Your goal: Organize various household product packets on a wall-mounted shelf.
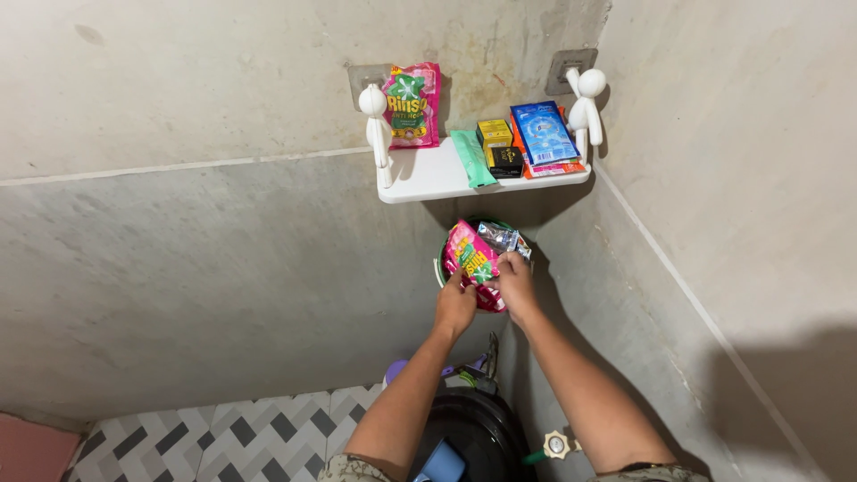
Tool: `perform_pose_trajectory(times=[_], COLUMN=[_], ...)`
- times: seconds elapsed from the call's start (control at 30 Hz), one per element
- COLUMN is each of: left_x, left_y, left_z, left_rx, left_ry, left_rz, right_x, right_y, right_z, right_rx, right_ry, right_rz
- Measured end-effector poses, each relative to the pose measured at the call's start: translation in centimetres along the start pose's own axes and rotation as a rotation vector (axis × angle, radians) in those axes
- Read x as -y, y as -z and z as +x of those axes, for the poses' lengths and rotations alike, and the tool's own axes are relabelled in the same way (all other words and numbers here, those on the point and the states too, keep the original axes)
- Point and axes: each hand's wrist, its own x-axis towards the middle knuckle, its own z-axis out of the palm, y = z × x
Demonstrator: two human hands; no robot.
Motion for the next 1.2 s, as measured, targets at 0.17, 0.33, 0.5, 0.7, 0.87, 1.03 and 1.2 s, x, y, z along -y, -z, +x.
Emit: perform_pose_trajectory(times=[0.17,0.33,0.5,0.7,0.87,1.03,1.2], left_x=[-1.3,-0.3,-0.4,-0.4,-3.6,-4.6,-6.8], left_y=[0.8,-0.2,-0.6,-0.4,1.6,3.1,5.3], left_z=[-0.5,0.3,0.7,0.9,-0.7,-2.2,-4.4], left_rx=[-0.003,-0.11,-0.156,-0.225,-0.266,-0.327,-0.372], left_ry=[0.051,0.022,0.072,0.024,-0.061,-0.183,-0.261], left_rz=[-0.08,-0.144,-0.394,-0.506,-0.514,-0.39,-0.327], right_x=[0.2,2.7,0.6,0.4,6.1,6.7,5.1], right_y=[1.5,1.3,2.5,2.8,0.6,-0.3,-0.9], right_z=[0.1,-1.3,-0.7,-1.3,-4.9,-5.7,-4.6], right_rx=[0.117,0.132,0.17,0.246,0.266,0.334,0.356], right_ry=[-0.074,-0.167,-0.176,-0.125,-0.112,-0.042,0.098], right_rz=[0.231,0.35,0.449,0.489,0.337,0.333,0.352])
